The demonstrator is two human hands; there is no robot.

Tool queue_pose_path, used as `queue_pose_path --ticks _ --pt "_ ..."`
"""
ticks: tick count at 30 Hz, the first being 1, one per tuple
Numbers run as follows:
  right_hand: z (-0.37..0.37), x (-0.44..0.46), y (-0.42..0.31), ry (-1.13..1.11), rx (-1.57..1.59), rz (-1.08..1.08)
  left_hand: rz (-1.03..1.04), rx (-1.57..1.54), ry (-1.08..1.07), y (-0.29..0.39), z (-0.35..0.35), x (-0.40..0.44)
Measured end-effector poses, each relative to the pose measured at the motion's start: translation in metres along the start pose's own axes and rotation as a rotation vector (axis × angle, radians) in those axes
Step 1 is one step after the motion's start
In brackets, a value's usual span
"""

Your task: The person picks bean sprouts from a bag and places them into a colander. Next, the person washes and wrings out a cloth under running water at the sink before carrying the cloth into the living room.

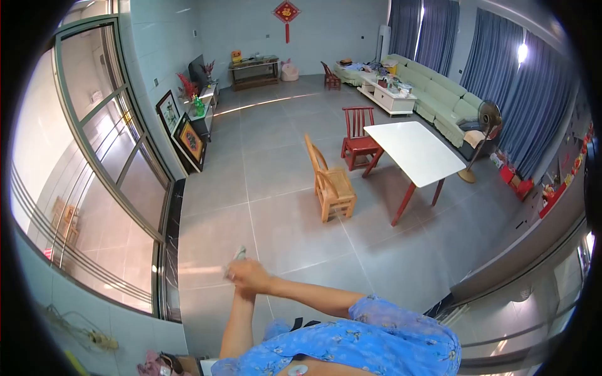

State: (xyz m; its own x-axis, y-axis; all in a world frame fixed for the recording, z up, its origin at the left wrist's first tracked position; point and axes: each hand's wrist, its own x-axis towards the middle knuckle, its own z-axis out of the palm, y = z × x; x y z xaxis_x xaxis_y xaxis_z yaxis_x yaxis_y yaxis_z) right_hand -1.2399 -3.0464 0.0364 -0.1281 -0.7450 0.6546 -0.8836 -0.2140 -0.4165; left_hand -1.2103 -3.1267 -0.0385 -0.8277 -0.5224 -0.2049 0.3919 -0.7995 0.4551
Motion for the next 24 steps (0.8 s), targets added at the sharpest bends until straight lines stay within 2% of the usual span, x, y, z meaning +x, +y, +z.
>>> queue_pose_path --ticks 2,4,5,6,7,8,9,10,11,12,13,14,15,16,17,19,21,23,24 --pt "0.02 0.027 0.077 0.107 0.037 0.359 -0.023 -0.008 0.065 0.006 0.03 0.044" --pt "0.022 0.063 0.144 0.115 -0.079 0.532 -0.043 -0.021 0.08 0.017 0.048 0.09" --pt "0.018 0.079 0.163 0.116 -0.082 0.535 -0.078 -0.016 -0.072 0.026 0.031 0.123" --pt "0.017 0.096 0.179 0.166 -0.088 0.561 -0.084 -0.014 -0.071 0.032 0.013 0.154" --pt "0.017 0.116 0.19 0.221 -0.097 0.581 -0.068 0.01 0.043 0.042 0.035 0.173" --pt "0.02 0.138 0.198 0.23 -0.106 0.577 -0.05 0.033 0.151 0.054 0.051 0.197" --pt "0.027 0.156 0.201 0.21 -0.176 0.379 0.059 0.005 -0.108 0.056 0.019 0.242" --pt "0.036 0.171 0.204 0.183 -0.239 0.189 0.05 0.004 -0.109 0.044 -0.011 0.287" --pt "0.041 0.187 0.219 0.168 -0.271 0.098 0.222 -0.36 -0.286 0.031 -0.039 0.33" --pt "0.047 0.203 0.234 0.154 -0.302 0.007 0.31 -0.54 -0.359 0.037 -0.044 0.357" --pt "0.053 0.22 0.257 0.261 -0.196 0.146 0.388 -0.723 -0.454 0.043 -0.047 0.383" --pt "0.056 0.233 0.278 0.364 -0.086 0.287 0.215 -0.542 -0.454 0.059 -0.033 0.4" --pt "0.055 0.245 0.304 0.364 -0.084 0.3 0.042 -0.358 -0.448 0.077 -0.02 0.419" --pt "0.044 0.259 0.334 0.333 -0.141 0.45 -0.132 -0.172 -0.446 0.099 0.005 0.435" --pt "0.032 0.272 0.366 0.299 -0.203 0.597 -0.182 0.05 0.027 0.115 0.076 0.417" --pt "0.026 0.277 0.453 0.387 -0.087 0.842 -0.198 0.089 0.03 0.112 0.096 0.459" --pt "0.011 0.283 0.508 0.506 -0.097 0.914 -0.229 0.123 -0.019 0.119 0.109 0.505" --pt "-0.006 0.278 0.593 0.67 0.834 1.211 -0.233 0.148 -0.081 0.124 0.107 0.568" --pt "-0.017 0.286 0.624 0.654 0.835 1.208 -0.242 0.177 -0.14 0.127 0.104 0.602"
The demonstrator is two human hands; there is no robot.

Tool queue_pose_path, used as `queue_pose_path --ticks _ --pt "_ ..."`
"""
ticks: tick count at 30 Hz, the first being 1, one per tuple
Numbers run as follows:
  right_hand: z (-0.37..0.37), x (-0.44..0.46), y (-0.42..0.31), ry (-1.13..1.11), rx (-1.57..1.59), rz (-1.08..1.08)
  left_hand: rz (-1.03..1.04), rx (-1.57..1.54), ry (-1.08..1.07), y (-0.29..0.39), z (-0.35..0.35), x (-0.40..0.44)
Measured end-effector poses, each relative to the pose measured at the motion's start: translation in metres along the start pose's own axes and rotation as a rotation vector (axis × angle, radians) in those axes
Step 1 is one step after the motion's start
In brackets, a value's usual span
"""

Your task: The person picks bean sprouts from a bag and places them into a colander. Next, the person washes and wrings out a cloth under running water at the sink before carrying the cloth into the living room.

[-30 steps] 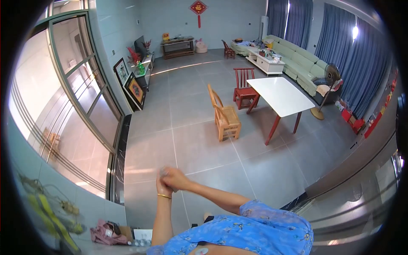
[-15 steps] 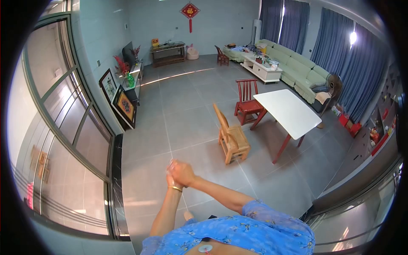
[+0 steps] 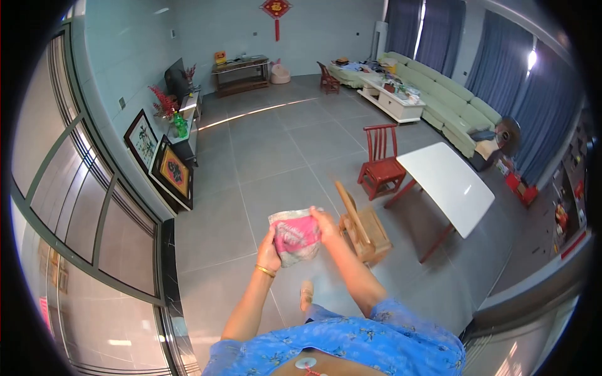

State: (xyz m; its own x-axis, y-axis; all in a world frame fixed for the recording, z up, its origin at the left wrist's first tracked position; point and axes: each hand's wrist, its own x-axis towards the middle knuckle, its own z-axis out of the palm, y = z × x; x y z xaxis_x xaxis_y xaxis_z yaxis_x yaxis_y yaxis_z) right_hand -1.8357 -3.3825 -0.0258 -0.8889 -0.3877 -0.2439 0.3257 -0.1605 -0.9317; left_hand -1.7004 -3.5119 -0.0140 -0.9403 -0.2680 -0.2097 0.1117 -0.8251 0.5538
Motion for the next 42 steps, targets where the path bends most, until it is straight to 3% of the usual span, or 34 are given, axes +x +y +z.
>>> queue_pose_path --ticks 2,3,6,8,10,12,13,15,17,18,19,20,21,23,25,26,28,30,31,32,33,35,36,37,39,40,42 --pt "-0.001 0.06 -0.018 -0.046 0.389 0.062 0.08 0.115 -0.038 0.007 -0.028 0.063" --pt "0.005 0.091 -0.028 -0.069 0.383 0.066 0.054 0.128 -0.082 0.012 -0.037 0.097" --pt "0.029 0.162 -0.057 -0.15 0.181 0.047 0.029 0.079 -0.14 0.04 -0.02 0.173" --pt "0.057 0.194 -0.089 -0.348 -0.074 0.049 -0.083 -0.175 -0.116 0.062 0.001 0.22" --pt "0.099 0.186 -0.141 -0.539 -0.388 0.029 -0.076 -0.189 -0.042 0.067 -0.007 0.279" --pt "0.119 0.263 -0.073 -0.745 -0.629 -0.932 -0.083 -0.185 0.009 0.069 -0.035 0.349" --pt "0.13 0.272 -0.072 -0.614 -0.77 -1.068 0.002 -0.13 -0.151 0.066 -0.06 0.387" --pt "0.145 0.322 -0.084 -0.449 -0.92 -1.196 0.013 -0.151 -0.206 0.082 -0.04 0.44" --pt "0.152 0.4 -0.086 -0.581 -1.192 -0.901 0.092 -0.187 -0.215 0.095 -0.03 0.505" --pt "0.152 0.442 -0.091 -0.561 -1.194 -0.892 0.167 -0.215 -0.195 0.099 -0.032 0.54" --pt "0.15 0.486 -0.1 -0.28 -1.051 -0.922 0.148 -0.211 -0.199 0.109 -0.021 0.566" --pt "0.151 0.529 -0.113 -0.001 -0.9 -0.948 0.049 -0.114 -0.048 0.126 0.002 0.588" --pt "0.151 0.571 -0.129 0.02 -0.905 -0.957 -0.043 -0.016 0.094 0.144 0.025 0.62" --pt "0.154 0.636 -0.153 0.177 -0.944 -0.739 -0.073 -0.028 0.111 0.168 0.049 0.684" --pt "0.165 0.68 -0.176 0.152 -1.004 -0.851 -0.104 -0.034 0.132 0.18 0.054 0.756" --pt "0.172 0.692 -0.188 0.107 -1.061 -0.961 0.026 -0.261 -0.36 0.171 0.038 0.804" --pt "0.188 0.712 -0.207 0.035 -0.966 -1.01 0.146 -0.489 -0.852 0.171 0.011 0.876" --pt "0.188 0.771 -0.224 -0.039 -0.877 -1.085 -0.095 -0.421 -0.773 0.189 0.014 0.932" --pt "0.18 0.813 -0.229 0.075 -0.898 -0.935 -0.175 -0.4 -0.749 0.2 0.029 0.957" --pt "0.173 0.854 -0.234 0.186 -0.91 -0.779 -0.156 -0.199 -0.355 0.226 0.084 0.952" --pt "0.161 0.895 -0.245 0.197 -0.911 -0.785 -0.13 0.004 0.034 0.239 0.118 0.963" --pt "0.135 0.97 -0.271 0.27 -0.911 -0.532 -0.097 0.108 0.024 0.234 0.12 1.036" --pt "0.129 0.999 -0.276 0.279 -0.904 -0.531 -0.06 0.215 0.029 0.235 0.119 1.072" --pt "0.122 1.028 -0.293 0.134 -0.66 -0.424 -0.053 0.216 0.013 0.24 0.12 1.115" --pt "0.112 1.074 -0.316 -0.154 -0.163 -0.178 0.15 0.531 0.029 0.257 0.11 1.185" --pt "0.11 1.098 -0.328 -0.149 -0.157 -0.176 0.145 0.537 0.028 0.269 0.118 1.212" --pt "0.11 1.148 -0.35 -0.452 -0.531 -0.075 0.141 0.679 0.0 0.299 0.143 1.256"
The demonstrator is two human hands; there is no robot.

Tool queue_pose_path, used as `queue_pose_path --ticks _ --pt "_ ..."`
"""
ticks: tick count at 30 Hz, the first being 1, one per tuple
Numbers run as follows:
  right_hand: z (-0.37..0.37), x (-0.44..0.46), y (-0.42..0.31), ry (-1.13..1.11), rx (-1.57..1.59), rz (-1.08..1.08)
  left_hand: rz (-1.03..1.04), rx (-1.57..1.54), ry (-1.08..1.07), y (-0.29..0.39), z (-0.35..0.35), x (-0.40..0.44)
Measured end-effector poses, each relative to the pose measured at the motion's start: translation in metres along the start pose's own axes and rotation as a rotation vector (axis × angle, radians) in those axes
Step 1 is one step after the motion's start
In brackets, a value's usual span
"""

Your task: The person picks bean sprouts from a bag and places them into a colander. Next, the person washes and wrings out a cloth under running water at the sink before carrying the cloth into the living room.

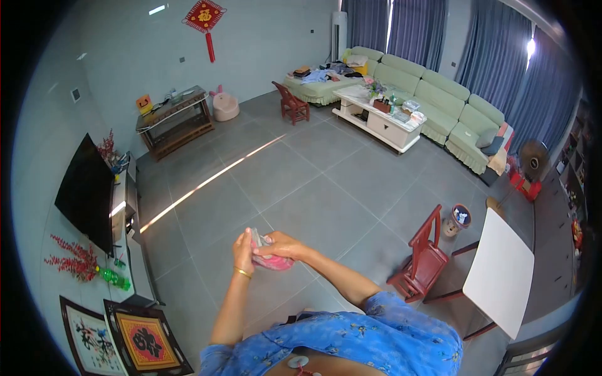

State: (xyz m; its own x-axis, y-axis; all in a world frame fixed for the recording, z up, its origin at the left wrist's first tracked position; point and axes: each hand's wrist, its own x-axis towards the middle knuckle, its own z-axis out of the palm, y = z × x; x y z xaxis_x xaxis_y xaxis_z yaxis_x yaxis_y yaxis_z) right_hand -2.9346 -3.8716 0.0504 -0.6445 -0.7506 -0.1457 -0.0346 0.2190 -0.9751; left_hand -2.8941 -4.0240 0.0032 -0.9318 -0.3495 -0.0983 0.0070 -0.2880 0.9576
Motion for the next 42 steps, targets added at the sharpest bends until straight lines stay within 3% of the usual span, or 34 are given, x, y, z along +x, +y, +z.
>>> queue_pose_path --ticks 2,4,5,7,9,11,12,14,15,16,17,18,19,20,22,24,25,29,32,34,35,36,38,40,42 --pt "-0.035 0.052 0.007 0.044 0.037 -0.002 -0.032 -0.085 -0.073 0.013 0.002 0.049" --pt "-0.075 0.097 -0.002 0.171 0.429 -0.133 0.055 0.088 -0.299 0.025 0.0 0.089" --pt "-0.097 0.121 -0.009 0.17 0.427 -0.135 0.028 0.235 -0.494 0.022 -0.006 0.12" --pt "-0.139 0.165 -0.017 0.218 0.886 -0.202 -0.039 0.293 -0.515 0.006 -0.011 0.178" --pt "-0.174 0.221 -0.011 0.293 0.939 -0.224 -0.105 0.356 -0.54 -0.005 -0.01 0.248" --pt "-0.203 0.278 0.001 0.374 0.992 -0.245 -0.083 -0.458 -0.387 -0.011 0.014 0.309" --pt "-0.212 0.308 0.008 0.443 0.993 -0.241 -0.086 -0.455 -0.393 -0.013 0.02 0.34" --pt "-0.232 0.365 0.008 0.519 0.981 -0.252 -0.235 -0.824 -0.308 -0.009 0.042 0.414" --pt "-0.234 0.389 0.01 0.415 0.706 -0.321 -0.283 -0.755 -0.123 -0.009 0.053 0.445" --pt "-0.237 0.409 0.007 0.307 0.434 -0.377 -0.293 -0.757 -0.124 -0.03 0.05 0.484" --pt "-0.242 0.424 -0.007 0.312 0.434 -0.37 -0.111 -0.876 -0.407 -0.069 0.042 0.531" --pt "-0.243 0.436 -0.028 0.478 -0.223 -0.606 0.078 -0.979 -0.69 -0.089 0.037 0.568" --pt "-0.248 0.453 -0.039 0.61 -0.899 -0.8 0.069 -0.977 -0.688 -0.08 0.043 0.598" --pt "-0.258 0.487 -0.016 0.613 -0.893 -0.793 0.016 -1.074 -0.923 -0.065 0.055 0.627" --pt "-0.288 0.565 0.051 0.744 -0.578 -0.399 -0.044 -1.168 -1.164 -0.044 0.072 0.669" --pt "-0.357 0.617 0.044 0.818 -0.567 -0.378 -0.325 -0.837 -0.361 -0.02 0.097 0.702" --pt "-0.392 0.641 0.04 0.885 -0.551 -0.356 -0.32 -0.637 -0.189 -0.008 0.116 0.725" --pt "-0.478 0.73 0.047 0.939 -0.477 -0.227 -0.323 -0.735 -0.199 -0.015 0.139 0.847" --pt "-0.514 0.788 0.018 0.9 -0.613 -0.397 -0.295 -0.73 -0.297 -0.008 0.146 0.947" --pt "-0.539 0.828 0.0 0.635 -0.545 -0.711 -0.03 -0.922 -0.82 -0.026 0.137 1.033" --pt "-0.559 0.858 0.002 0.687 -0.547 -0.667 0.067 -0.974 -1.041 -0.017 0.142 1.074" --pt "-0.585 0.884 0.006 0.673 -0.547 -0.664 0.072 -0.981 -1.028 -0.018 0.149 1.096" --pt "-0.64 0.944 0.008 0.812 -0.37 -0.328 -0.309 -0.735 0.013 0.037 0.185 1.111" --pt "-0.695 0.998 0.021 0.74 -0.206 -0.271 -0.257 -0.801 -0.089 0.047 0.193 1.163" --pt "-0.732 1.044 0.029 0.667 -0.04 -0.21 -0.193 -0.543 0.158 0.059 0.201 1.222"
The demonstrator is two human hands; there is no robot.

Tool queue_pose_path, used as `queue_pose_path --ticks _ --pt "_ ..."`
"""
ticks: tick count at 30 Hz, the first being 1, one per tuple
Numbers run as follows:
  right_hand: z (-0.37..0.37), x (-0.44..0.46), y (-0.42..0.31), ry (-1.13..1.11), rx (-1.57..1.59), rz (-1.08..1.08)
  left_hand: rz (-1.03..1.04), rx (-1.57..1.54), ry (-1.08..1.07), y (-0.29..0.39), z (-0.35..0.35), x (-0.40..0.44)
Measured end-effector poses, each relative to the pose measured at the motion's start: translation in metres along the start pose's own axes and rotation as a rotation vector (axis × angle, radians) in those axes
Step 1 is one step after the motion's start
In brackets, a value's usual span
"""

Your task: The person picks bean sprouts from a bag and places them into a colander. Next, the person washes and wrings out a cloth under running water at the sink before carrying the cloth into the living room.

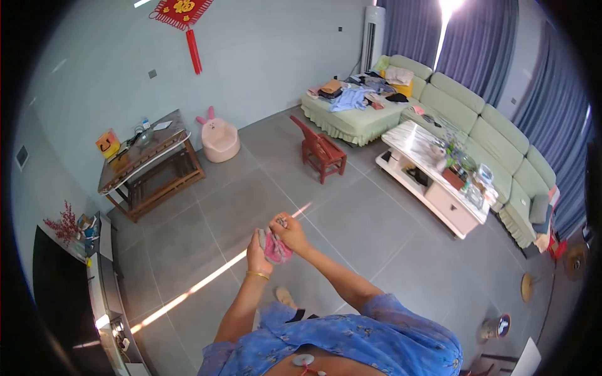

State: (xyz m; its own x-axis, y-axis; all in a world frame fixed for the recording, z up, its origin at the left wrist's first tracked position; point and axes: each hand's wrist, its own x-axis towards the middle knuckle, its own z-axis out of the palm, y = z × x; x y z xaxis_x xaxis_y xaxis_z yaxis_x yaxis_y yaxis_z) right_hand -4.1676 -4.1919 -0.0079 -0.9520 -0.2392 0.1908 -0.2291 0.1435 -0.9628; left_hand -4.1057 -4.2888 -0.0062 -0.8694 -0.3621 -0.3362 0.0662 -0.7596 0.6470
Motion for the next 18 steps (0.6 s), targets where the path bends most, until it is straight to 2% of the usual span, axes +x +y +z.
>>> queue_pose_path --ticks 1,2,3,4,5,6,8,9,10,12,13,14,15,16,18 --pt "0.0 0.024 0.004 -0.112 0.177 0.01 0.01 -0.008 0.002 0.006 0.003 0.034" --pt "-0.001 0.049 0.008 -0.221 0.353 0.021 0.113 0.148 -0.035 0.015 0.003 0.07" --pt "-0.002 0.077 0.013 -0.222 0.353 0.016 0.212 0.308 -0.073 0.023 0.003 0.106" --pt "-0.002 0.102 0.018 -0.46 0.21 0.018 0.209 0.312 -0.073 0.033 0.009 0.136" --pt "-0.001 0.13 0.022 -0.693 0.06 0.021 0.215 0.502 -0.116 0.043 0.019 0.166" --pt "0.0 0.163 0.026 -0.687 0.059 0.025 0.218 0.689 -0.161 0.053 0.032 0.198" --pt "-0.002 0.222 0.027 -0.547 0.075 0.033 0.217 0.737 -0.209 0.068 0.062 0.254" --pt "-0.009 0.253 0.026 -0.412 0.028 -0.008 0.215 0.729 -0.362 0.076 0.078 0.281" --pt "-0.013 0.283 0.023 -0.407 0.031 0.004 0.211 0.72 -0.515 0.085 0.095 0.304" --pt "-0.019 0.343 0.021 -0.102 0.149 -0.243 0.147 0.73 -0.606 0.098 0.124 0.347" --pt "-0.023 0.374 0.022 -0.091 0.15 -0.235 0.237 1.047 -0.681 0.099 0.13 0.377" --pt "-0.027 0.406 0.025 -0.031 0.339 -0.174 0.332 1.362 -0.748 0.099 0.134 0.408" --pt "-0.031 0.436 0.031 0.031 0.527 -0.115 0.397 1.37 -0.794 0.095 0.136 0.442" --pt "-0.037 0.465 0.04 0.039 0.528 -0.117 0.397 1.372 -0.802 0.094 0.145 0.471" --pt "-0.05 0.527 0.064 0.037 0.626 0.059 0.382 1.487 -0.597 0.091 0.167 0.533"
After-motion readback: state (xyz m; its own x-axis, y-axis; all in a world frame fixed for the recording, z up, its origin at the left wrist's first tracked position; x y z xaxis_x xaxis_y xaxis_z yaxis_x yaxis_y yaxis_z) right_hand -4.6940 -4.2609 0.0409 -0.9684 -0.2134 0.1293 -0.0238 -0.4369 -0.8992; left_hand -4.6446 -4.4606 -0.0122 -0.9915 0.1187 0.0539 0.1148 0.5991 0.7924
